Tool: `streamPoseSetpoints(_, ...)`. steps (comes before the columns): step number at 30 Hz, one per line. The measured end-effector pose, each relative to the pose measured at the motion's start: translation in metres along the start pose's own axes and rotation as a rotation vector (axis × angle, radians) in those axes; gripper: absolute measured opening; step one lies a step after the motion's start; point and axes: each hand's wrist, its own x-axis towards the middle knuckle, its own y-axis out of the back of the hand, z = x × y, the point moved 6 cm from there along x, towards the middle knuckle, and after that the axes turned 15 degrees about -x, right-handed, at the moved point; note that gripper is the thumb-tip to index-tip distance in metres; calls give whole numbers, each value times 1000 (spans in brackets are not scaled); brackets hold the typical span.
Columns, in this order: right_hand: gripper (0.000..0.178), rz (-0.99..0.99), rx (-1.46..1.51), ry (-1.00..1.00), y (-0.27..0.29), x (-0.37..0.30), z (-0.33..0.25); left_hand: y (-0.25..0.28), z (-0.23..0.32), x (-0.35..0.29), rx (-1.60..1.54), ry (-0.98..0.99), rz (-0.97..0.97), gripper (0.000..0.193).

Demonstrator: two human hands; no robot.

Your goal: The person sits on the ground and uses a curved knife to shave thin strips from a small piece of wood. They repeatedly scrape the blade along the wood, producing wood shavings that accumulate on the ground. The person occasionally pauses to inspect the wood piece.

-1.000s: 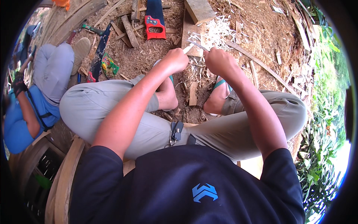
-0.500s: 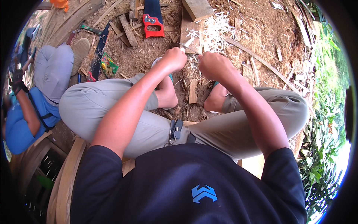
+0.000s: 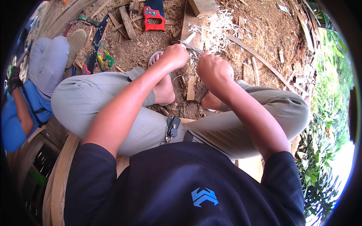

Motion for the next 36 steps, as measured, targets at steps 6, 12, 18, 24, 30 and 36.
streamPoseSetpoints(6, 16, 46, -69, -64, -12, 12, -7, 1, 7, -1, 49, -14, -45, 44)
streamPoseSetpoints(12, 23, 76, -101, -67, -22, 39, -13, -4, -5, 3, 13, 17, -21, 42)
streamPoseSetpoints(18, 21, -12, -35, -107, -36, 74, 30, -1, 5, -1, -19, 76, 45, 35)
streamPoseSetpoints(24, 21, 116, -45, 165, -14, 30, 0, -4, -5, 4, -7, 61, 28, 27)
streamPoseSetpoints(30, 23, 70, -28, 171, 0, 12, 0, -1, 15, -9, 135, -33, -94, 33)
streamPoseSetpoints(36, 19, 62, -49, 12, -8, 18, -6, -12, 12, -8, 388, -193, -161, 32)
